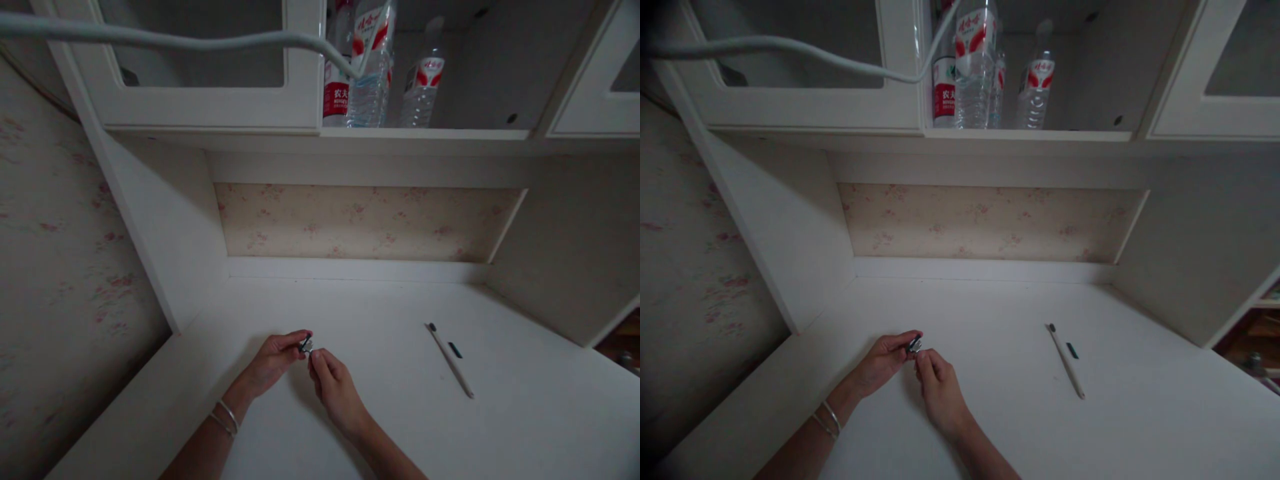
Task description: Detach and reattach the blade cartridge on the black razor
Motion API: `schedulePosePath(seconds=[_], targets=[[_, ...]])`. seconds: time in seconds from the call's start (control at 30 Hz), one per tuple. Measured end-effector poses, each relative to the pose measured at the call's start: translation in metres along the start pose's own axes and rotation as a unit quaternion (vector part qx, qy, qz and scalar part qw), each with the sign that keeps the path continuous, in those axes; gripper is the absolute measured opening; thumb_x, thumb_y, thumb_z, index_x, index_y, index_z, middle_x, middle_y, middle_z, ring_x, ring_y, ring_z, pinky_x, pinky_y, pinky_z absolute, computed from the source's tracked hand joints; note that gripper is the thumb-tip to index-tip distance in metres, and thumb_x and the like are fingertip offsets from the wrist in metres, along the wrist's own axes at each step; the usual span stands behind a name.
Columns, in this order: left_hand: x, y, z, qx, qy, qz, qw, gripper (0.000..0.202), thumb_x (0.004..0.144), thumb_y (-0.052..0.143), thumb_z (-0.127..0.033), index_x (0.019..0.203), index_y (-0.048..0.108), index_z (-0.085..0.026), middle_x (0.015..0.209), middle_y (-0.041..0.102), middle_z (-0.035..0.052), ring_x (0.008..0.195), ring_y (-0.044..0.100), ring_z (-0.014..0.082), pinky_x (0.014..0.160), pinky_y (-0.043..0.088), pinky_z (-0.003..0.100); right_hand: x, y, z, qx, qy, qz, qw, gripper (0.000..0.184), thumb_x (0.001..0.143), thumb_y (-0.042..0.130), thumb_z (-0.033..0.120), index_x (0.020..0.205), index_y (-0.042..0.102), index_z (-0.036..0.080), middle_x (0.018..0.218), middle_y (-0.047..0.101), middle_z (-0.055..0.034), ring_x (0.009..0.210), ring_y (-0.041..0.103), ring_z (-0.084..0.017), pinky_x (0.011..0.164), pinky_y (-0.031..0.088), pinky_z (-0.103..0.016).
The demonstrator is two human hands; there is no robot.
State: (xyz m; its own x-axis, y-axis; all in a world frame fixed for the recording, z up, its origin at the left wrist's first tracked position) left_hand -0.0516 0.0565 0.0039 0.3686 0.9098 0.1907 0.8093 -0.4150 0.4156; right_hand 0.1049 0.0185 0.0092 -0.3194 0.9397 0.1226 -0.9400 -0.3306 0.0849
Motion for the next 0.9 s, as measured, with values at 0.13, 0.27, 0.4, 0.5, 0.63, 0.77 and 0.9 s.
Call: schedulePosePath(seconds=[0.13,0.27,0.4,0.5,0.63,0.77,0.9], targets=[[0.000,0.000,0.001,0.012,0.006,-0.005,1.000,0.043,0.066,0.079,-0.030,0.105,0.070,-0.017,0.098,0.069,0.0088,0.087,0.057,0.0178,0.083,0.040,0.031,0.000,-0.002,0.002,-0.030,-0.005,-0.011,0.999,0.049,0.084,0.043,0.065,0.077,0.052,0.018,0.062,0.039,0.0034,0.050,0.030,-0.009,0.044,0.024,-0.021],[-0.001,0.001,0.002,0.021,0.006,-0.003,1.000,0.041,0.067,0.078,-0.032,0.104,0.071,-0.018,0.100,0.068,0.0092,0.087,0.057,0.0187,0.083,0.040,0.033,0.000,-0.002,0.006,-0.015,0.003,-0.009,1.000,0.048,0.084,0.043,0.065,0.076,0.051,0.018,0.060,0.036,0.0044,0.048,0.028,-0.008,0.043,0.023,-0.021],[-0.002,0.002,0.000,0.034,0.003,-0.006,0.999,0.044,0.068,0.077,-0.034,0.108,0.069,-0.017,0.094,0.069,0.0089,0.083,0.056,0.0168,0.080,0.040,0.030,0.001,-0.003,0.010,0.020,0.025,0.019,0.999,0.047,0.086,0.043,0.063,0.075,0.048,0.018,0.058,0.032,0.0065,0.043,0.023,-0.006,0.039,0.018,-0.020],[-0.002,0.001,-0.002,0.040,0.004,0.006,0.999,0.045,0.067,0.077,-0.036,0.107,0.069,-0.016,0.094,0.069,0.0096,0.080,0.055,0.0162,0.076,0.040,0.029,0.002,-0.005,0.011,0.029,0.034,0.039,0.998,0.046,0.086,0.043,0.062,0.074,0.047,0.017,0.057,0.032,0.0067,0.042,0.023,-0.005,0.038,0.016,-0.020],[-0.002,0.000,-0.002,0.053,0.007,0.013,0.998,0.042,0.067,0.077,-0.036,0.104,0.071,-0.017,0.102,0.068,0.0110,0.081,0.055,0.0161,0.074,0.040,0.029,0.001,-0.005,0.010,0.014,0.017,0.029,0.999,0.047,0.087,0.043,0.061,0.074,0.048,0.017,0.058,0.033,0.0062,0.044,0.025,-0.006,0.039,0.018,-0.019],[-0.002,0.000,-0.001,0.035,0.011,0.011,0.999,0.036,0.068,0.077,-0.034,0.100,0.072,-0.020,0.113,0.065,0.0118,0.086,0.056,0.0174,0.077,0.040,0.030,0.000,-0.003,0.012,0.020,0.024,0.022,0.999,0.048,0.085,0.044,0.064,0.072,0.046,0.018,0.056,0.031,0.0070,0.043,0.023,-0.005,0.038,0.017,-0.020],[-0.002,0.000,0.001,0.033,0.007,0.002,0.999,0.036,0.067,0.077,-0.033,0.100,0.072,-0.019,0.114,0.065,0.0121,0.084,0.056,0.0170,0.075,0.040,0.030,0.000,-0.002,0.015,0.022,0.034,0.031,0.999,0.047,0.085,0.044,0.063,0.073,0.047,0.018,0.056,0.031,0.0073,0.041,0.023,-0.005,0.037,0.017,-0.020]])
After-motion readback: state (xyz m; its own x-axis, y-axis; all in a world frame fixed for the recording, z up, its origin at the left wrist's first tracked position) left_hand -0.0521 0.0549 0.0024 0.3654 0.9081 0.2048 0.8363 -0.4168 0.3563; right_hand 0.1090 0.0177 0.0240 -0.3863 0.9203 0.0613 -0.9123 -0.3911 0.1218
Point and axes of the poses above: each hand's wrist, its own x-axis towards the middle knuckle, its own y-axis out of the palm, z = x × y, the point moved 1 cm from there along x, towards the middle knuckle
